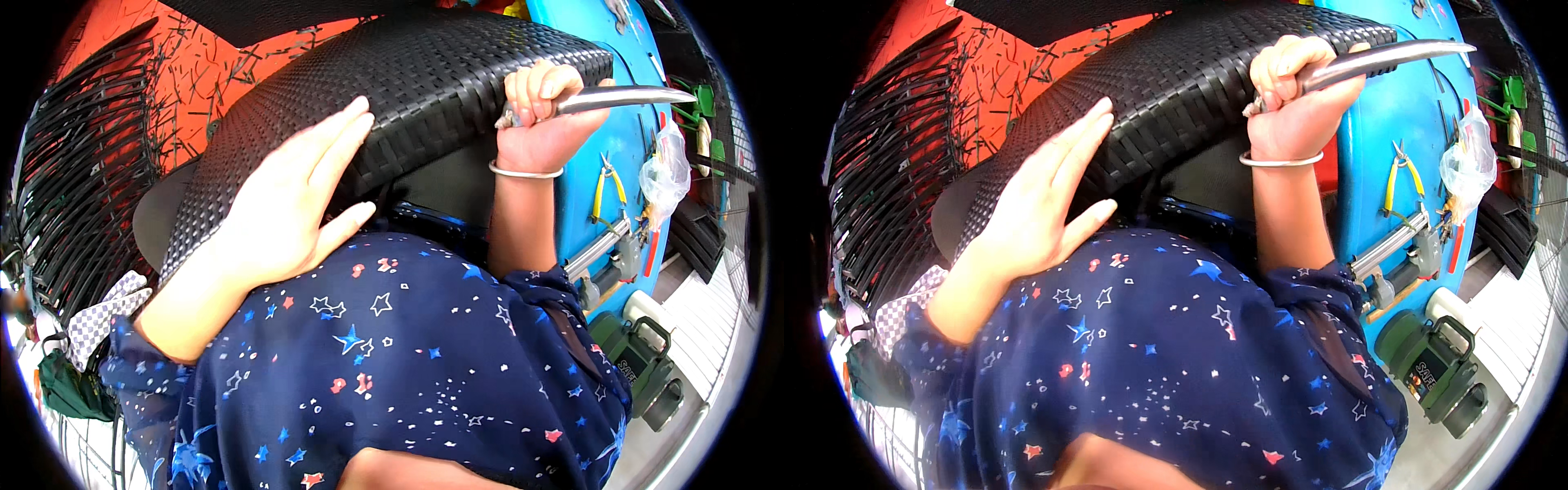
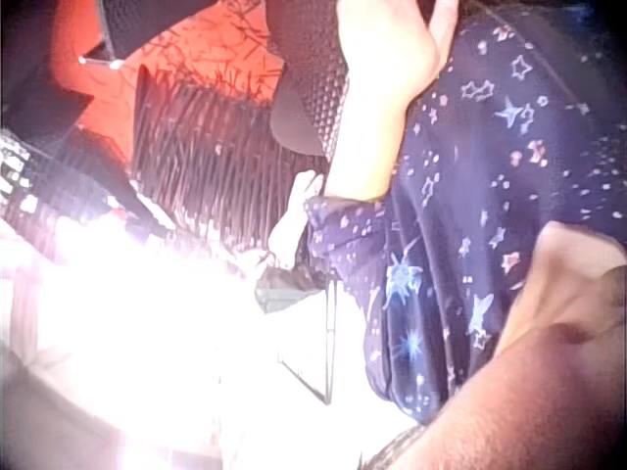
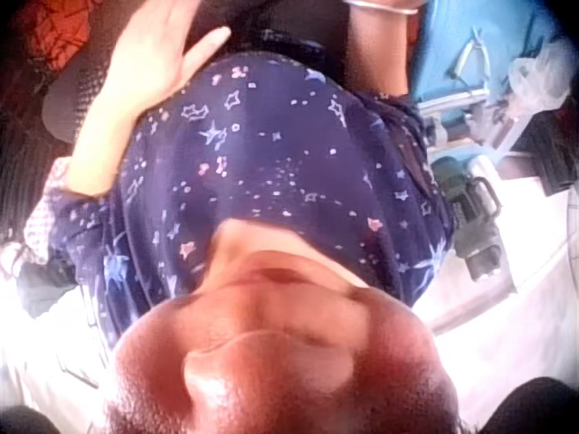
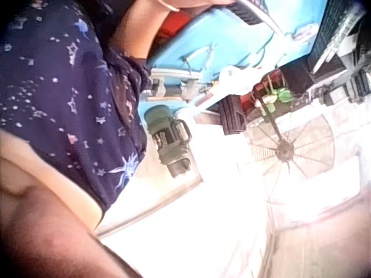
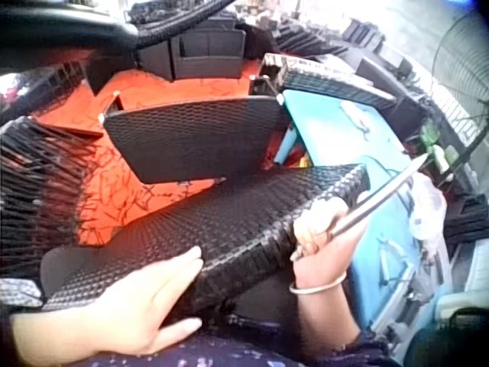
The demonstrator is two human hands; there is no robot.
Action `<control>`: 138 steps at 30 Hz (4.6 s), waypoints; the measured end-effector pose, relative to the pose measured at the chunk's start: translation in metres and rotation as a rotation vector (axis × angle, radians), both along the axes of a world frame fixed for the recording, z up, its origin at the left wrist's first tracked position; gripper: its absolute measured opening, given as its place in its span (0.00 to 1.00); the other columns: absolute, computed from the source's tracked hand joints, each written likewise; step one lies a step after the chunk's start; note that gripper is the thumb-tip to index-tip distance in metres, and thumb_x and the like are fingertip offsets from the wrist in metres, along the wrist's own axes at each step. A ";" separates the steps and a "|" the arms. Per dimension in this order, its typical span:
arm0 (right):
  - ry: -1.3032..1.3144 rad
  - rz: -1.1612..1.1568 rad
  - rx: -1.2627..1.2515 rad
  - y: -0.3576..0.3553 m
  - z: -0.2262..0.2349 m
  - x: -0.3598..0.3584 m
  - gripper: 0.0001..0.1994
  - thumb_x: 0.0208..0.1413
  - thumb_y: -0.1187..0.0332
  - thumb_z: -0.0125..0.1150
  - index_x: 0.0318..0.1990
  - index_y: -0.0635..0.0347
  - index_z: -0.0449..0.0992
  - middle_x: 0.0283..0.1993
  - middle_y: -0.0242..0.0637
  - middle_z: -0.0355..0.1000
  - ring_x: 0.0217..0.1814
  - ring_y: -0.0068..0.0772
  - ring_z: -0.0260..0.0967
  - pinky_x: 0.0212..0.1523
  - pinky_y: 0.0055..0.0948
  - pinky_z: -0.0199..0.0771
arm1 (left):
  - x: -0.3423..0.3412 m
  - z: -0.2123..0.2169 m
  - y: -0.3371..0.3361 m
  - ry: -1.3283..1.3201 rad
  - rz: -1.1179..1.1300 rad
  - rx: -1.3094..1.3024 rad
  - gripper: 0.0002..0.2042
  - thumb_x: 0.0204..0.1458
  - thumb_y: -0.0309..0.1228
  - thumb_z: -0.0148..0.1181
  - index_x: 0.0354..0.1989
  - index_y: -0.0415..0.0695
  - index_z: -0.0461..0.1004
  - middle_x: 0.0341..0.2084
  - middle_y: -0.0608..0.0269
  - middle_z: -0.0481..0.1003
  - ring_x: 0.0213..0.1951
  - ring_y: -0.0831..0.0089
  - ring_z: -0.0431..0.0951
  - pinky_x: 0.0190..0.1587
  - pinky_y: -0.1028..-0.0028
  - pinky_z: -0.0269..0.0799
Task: The person uses a metal tool to pry and adjust the woven strips on the edge of a black wicker chair. They repeatedly lift the strips, insert the tool, and press the weave back into place to tighten the structure.
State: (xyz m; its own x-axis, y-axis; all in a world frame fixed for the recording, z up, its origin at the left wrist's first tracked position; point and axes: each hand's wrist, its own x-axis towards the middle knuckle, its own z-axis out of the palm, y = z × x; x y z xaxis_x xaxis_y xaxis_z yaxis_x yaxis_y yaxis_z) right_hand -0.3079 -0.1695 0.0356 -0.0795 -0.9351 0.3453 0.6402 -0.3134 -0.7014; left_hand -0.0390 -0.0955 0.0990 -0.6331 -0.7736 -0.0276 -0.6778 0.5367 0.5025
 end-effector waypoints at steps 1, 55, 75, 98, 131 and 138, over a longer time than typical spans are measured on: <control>-0.007 0.024 -0.017 0.001 0.000 -0.001 0.37 0.73 0.42 0.28 0.19 0.59 0.68 0.13 0.29 0.53 0.13 0.22 0.46 0.17 0.23 0.49 | 0.007 -0.002 0.003 0.071 -0.061 -0.016 0.35 0.58 0.37 0.64 0.71 0.35 0.58 0.66 0.45 0.68 0.66 0.50 0.69 0.68 0.59 0.64; 1.575 0.266 -0.432 0.005 0.041 0.015 0.19 0.38 0.66 0.80 0.42 0.54 0.88 0.45 0.32 0.77 0.53 0.37 0.71 0.56 0.36 0.71 | 0.174 -0.122 0.160 0.630 0.860 -0.190 0.26 0.68 0.38 0.33 0.59 0.30 0.71 0.61 0.41 0.72 0.65 0.52 0.69 0.71 0.58 0.56; 1.708 0.358 -0.482 -0.014 0.072 -0.027 0.16 0.43 0.70 0.78 0.43 0.58 0.83 0.45 0.38 0.76 0.51 0.38 0.74 0.54 0.34 0.74 | 0.175 -0.140 0.172 0.806 1.000 -0.136 0.27 0.70 0.41 0.29 0.58 0.31 0.69 0.62 0.40 0.71 0.65 0.51 0.68 0.72 0.56 0.54; 2.353 0.028 -0.618 -0.042 0.112 -0.137 0.11 0.56 0.65 0.66 0.46 0.52 0.83 0.46 0.37 0.81 0.50 0.44 0.77 0.55 0.40 0.77 | 0.164 -0.128 0.171 0.735 1.035 -0.167 0.29 0.70 0.42 0.27 0.61 0.31 0.68 0.63 0.42 0.70 0.66 0.51 0.67 0.73 0.55 0.52; 2.397 -0.096 -1.034 -0.059 0.083 -0.198 0.16 0.57 0.68 0.67 0.52 0.61 0.79 0.51 0.39 0.79 0.52 0.43 0.76 0.56 0.37 0.78 | 0.144 -0.108 0.166 0.583 1.169 -0.165 0.31 0.68 0.46 0.29 0.57 0.32 0.73 0.59 0.45 0.74 0.63 0.53 0.71 0.71 0.57 0.56; 2.330 -0.249 -1.096 -0.045 0.072 -0.197 0.18 0.54 0.73 0.66 0.53 0.61 0.77 0.49 0.40 0.78 0.53 0.46 0.75 0.58 0.39 0.76 | 0.159 -0.122 0.171 0.684 1.165 -0.142 0.32 0.68 0.47 0.29 0.60 0.31 0.69 0.61 0.44 0.73 0.64 0.52 0.70 0.71 0.57 0.56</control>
